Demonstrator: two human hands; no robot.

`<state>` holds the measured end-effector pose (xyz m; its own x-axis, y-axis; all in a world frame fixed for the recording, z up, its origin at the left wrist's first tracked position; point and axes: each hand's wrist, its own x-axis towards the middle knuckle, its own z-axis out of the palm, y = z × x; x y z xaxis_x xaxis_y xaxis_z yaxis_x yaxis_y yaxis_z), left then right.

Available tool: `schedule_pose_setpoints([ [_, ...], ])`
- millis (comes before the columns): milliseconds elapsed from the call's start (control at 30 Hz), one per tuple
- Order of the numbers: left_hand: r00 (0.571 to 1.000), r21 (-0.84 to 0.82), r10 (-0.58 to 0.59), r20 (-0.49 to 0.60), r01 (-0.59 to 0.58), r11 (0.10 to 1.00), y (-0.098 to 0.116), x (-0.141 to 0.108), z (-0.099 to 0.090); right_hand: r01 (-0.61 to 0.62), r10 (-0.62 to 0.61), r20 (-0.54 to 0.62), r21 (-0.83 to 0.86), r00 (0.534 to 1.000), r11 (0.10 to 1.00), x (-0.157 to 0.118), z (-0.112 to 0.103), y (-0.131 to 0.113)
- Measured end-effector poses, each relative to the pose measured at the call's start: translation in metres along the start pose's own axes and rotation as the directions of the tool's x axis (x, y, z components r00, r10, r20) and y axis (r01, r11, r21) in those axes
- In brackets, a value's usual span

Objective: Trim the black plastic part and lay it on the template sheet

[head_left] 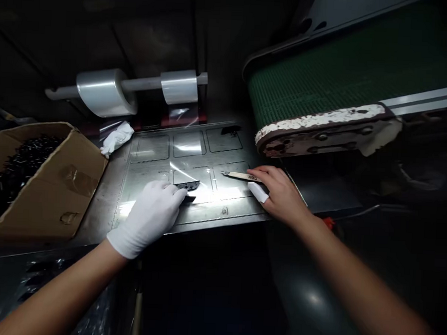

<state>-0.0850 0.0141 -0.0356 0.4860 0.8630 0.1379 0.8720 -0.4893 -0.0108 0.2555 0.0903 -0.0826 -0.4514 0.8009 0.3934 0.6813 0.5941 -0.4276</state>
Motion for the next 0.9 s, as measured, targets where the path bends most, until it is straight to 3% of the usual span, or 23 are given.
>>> schedule_pose_setpoints([
  [100, 0.995, -0.052, -0.058, -0.080, 0.054, 0.997, 0.009, -0.017, 0.000, -0.108, 0.162, -0.244, 0.222, 0.956, 0.969, -0.040, 0.001, -0.029],
  [133, 0.989, -0.080, -0.083, -0.124, 0.074, 0.994, 0.015, -0.028, 0.000, -0.171, 0.268, -0.251, 0.350, 0.930, 0.921, -0.056, 0.007, -0.044],
  [167, 0.975, -0.123, -0.113, -0.190, 0.090, 0.988, 0.024, -0.041, 0.002, -0.243, 0.380, -0.186, 0.506, 0.906, 0.827, -0.073, 0.017, -0.062],
  [200, 0.953, -0.168, -0.146, -0.264, 0.104, 0.980, 0.035, -0.055, 0.004, -0.350, 0.471, 0.003, 0.673, 0.882, 0.651, -0.089, 0.030, -0.082],
  [233, 0.911, -0.229, -0.196, -0.362, 0.117, 0.966, 0.048, -0.070, 0.007, -0.490, 0.450, 0.302, 0.777, 0.841, 0.395, -0.104, 0.045, -0.103],
  [267, 0.863, -0.283, -0.238, -0.446, 0.117, 0.952, 0.063, -0.085, 0.012, -0.583, 0.342, 0.512, 0.799, 0.788, 0.148, -0.116, 0.061, -0.125],
  [300, 0.820, -0.308, -0.286, -0.495, 0.143, 0.941, 0.077, -0.099, 0.018, -0.658, 0.214, 0.648, 0.753, 0.731, -0.033, -0.126, 0.075, -0.146],
  [333, 0.783, -0.325, -0.332, -0.525, 0.176, 0.929, 0.090, -0.112, 0.025, -0.717, 0.100, 0.731, 0.682, 0.675, -0.146, -0.133, 0.087, -0.166],
  [367, 0.752, -0.331, -0.364, -0.550, 0.204, 0.921, 0.101, -0.125, 0.033, -0.757, 0.031, 0.776, 0.623, 0.630, -0.195, -0.137, 0.096, -0.183],
  [400, 0.721, -0.334, -0.394, -0.570, 0.234, 0.913, 0.108, -0.137, 0.042, -0.793, 0.002, 0.809, 0.577, 0.588, -0.194, -0.138, 0.103, -0.196],
  [467, 0.692, -0.380, -0.479, -0.540, 0.307, 0.873, 0.116, -0.161, 0.057, -0.855, 0.004, 0.860, 0.508, 0.511, -0.106, -0.132, 0.111, -0.212],
  [533, 0.652, -0.569, -0.647, -0.396, 0.379, 0.730, 0.117, -0.185, 0.064, -0.893, 0.017, 0.893, 0.449, 0.450, 0.036, -0.119, 0.116, -0.217],
  [600, 0.538, -0.831, -0.840, -0.070, 0.434, 0.348, 0.117, -0.207, 0.062, -0.899, 0.006, 0.916, 0.392, 0.401, 0.195, -0.104, 0.122, -0.218],
  [667, 0.417, -0.908, -0.866, 0.275, 0.410, -0.090, 0.115, -0.224, 0.055, -0.878, -0.023, 0.933, 0.345, 0.358, 0.333, -0.090, 0.131, -0.221],
  [700, 0.376, -0.892, -0.843, 0.384, 0.386, -0.235, 0.114, -0.233, 0.052, -0.860, -0.044, 0.939, 0.330, 0.340, 0.390, -0.083, 0.137, -0.225],
  [733, 0.350, -0.872, -0.822, 0.450, 0.372, -0.319, 0.112, -0.240, 0.050, -0.839, -0.068, 0.943, 0.320, 0.324, 0.439, -0.078, 0.144, -0.231],
  [833, 0.283, -0.830, -0.798, 0.532, 0.360, -0.425, 0.106, -0.267, 0.047, -0.749, -0.177, 0.939, 0.342, 0.294, 0.568, -0.069, 0.168, -0.257],
  [900, 0.190, -0.805, -0.811, 0.553, 0.372, -0.462, 0.102, -0.293, 0.046, -0.676, -0.273, 0.926, 0.377, 0.261, 0.633, -0.071, 0.183, -0.273],
])
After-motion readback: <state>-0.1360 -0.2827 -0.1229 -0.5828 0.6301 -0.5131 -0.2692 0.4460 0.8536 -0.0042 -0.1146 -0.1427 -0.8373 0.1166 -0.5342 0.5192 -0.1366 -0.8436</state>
